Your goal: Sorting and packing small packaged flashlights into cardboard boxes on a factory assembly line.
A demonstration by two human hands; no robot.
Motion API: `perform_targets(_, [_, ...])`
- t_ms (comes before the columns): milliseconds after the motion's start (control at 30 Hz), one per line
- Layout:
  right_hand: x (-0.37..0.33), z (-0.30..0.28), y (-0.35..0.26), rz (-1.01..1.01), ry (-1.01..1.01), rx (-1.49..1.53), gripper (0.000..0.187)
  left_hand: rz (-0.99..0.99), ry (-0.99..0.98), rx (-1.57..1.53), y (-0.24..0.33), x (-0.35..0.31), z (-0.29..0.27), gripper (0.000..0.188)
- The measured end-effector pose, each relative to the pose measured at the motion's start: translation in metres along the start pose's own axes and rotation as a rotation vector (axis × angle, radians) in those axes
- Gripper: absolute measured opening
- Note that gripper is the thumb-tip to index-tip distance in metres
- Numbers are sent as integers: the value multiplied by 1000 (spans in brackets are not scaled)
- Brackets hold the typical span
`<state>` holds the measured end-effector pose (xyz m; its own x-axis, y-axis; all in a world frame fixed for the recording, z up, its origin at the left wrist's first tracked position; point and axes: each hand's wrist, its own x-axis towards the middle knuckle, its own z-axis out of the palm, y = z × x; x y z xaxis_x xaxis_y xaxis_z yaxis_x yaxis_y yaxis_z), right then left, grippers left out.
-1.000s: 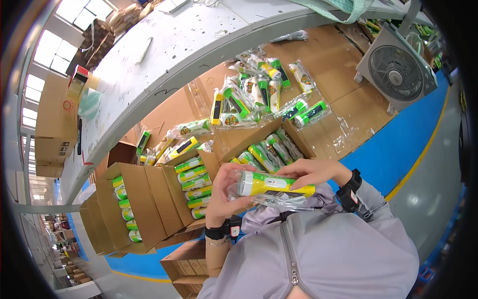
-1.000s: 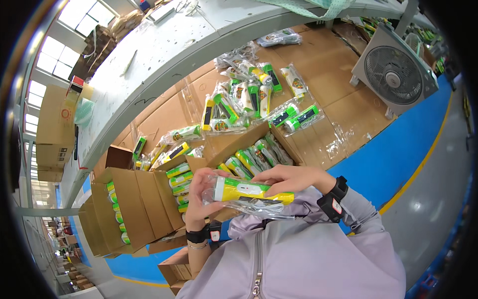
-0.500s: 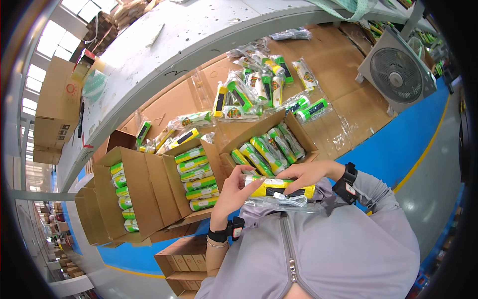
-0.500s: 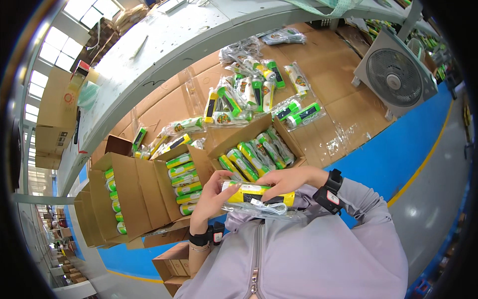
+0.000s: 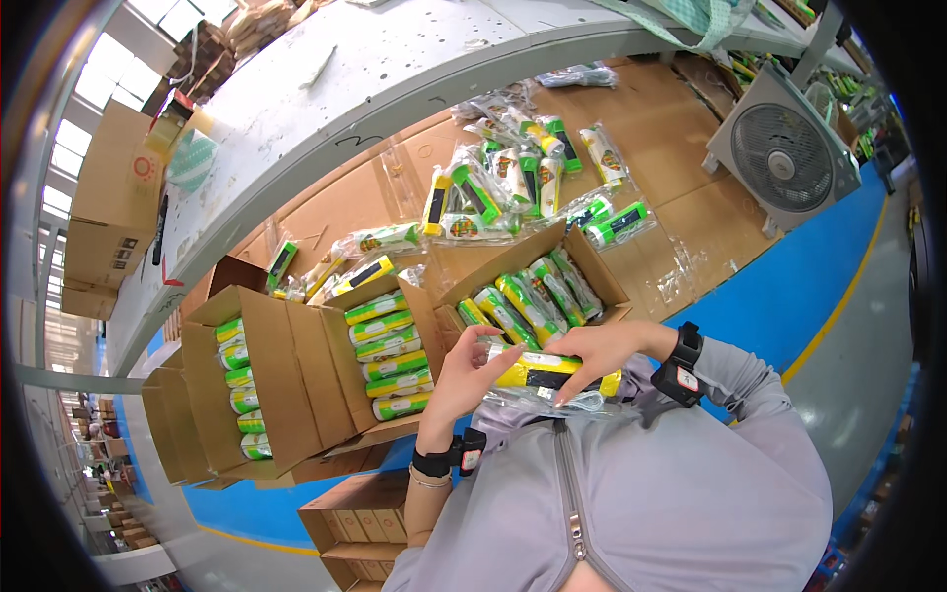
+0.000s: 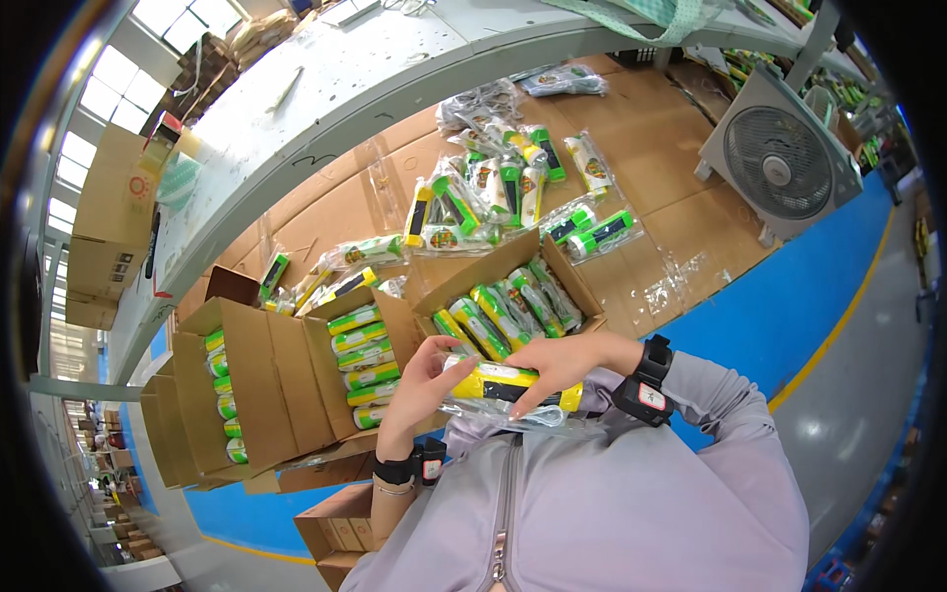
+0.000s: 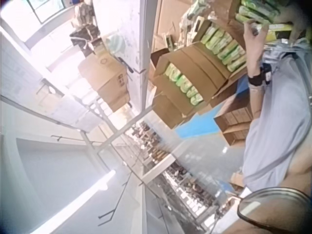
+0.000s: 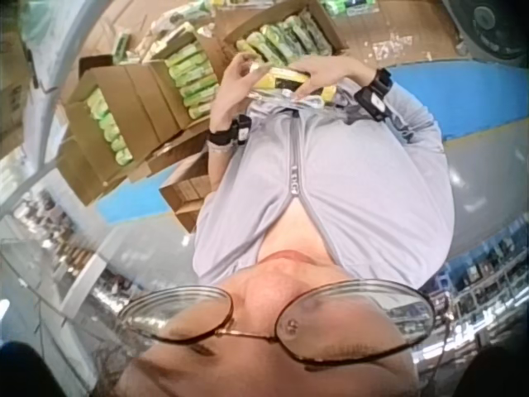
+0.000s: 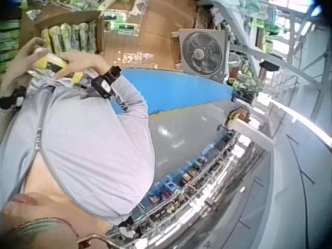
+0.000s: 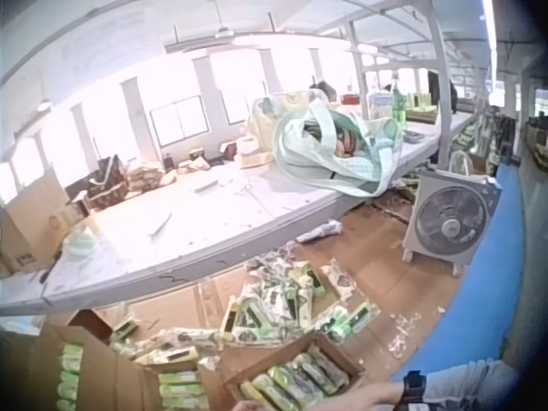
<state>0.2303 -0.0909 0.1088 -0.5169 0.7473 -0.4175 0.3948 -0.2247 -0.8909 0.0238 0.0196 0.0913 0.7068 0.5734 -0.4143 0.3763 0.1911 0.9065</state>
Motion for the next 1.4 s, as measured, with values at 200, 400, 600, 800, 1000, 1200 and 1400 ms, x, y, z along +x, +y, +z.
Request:
perform_targets(200, [-9, -5, 33, 94, 199, -77, 53, 103, 284, 27, -11, 0, -14, 37])
perform_targets(400, [-11, -24, 47, 451, 846, -624, 35, 155, 435, 154, -17, -12, -21, 27])
perform_targets(600, [52, -33, 79, 561, 745, -801, 25, 157, 365, 215, -32, -6, -6, 25])
perform_targets(800, [91, -14, 132, 441, 869, -964, 55, 182, 418, 263, -38, -7, -5, 26])
perform_targets(1000, [93, -23, 127, 422, 643, -596, 58, 244, 457, 330, -49, -6, -11, 24])
perform_targets(1200, [101, -27, 131, 449, 630, -637, 56, 190, 408, 326, -26, 7, -25, 22])
perform_targets(1400, [113, -25, 140, 629, 617, -473, 56, 284, 471, 365, 14, 31, -49, 20])
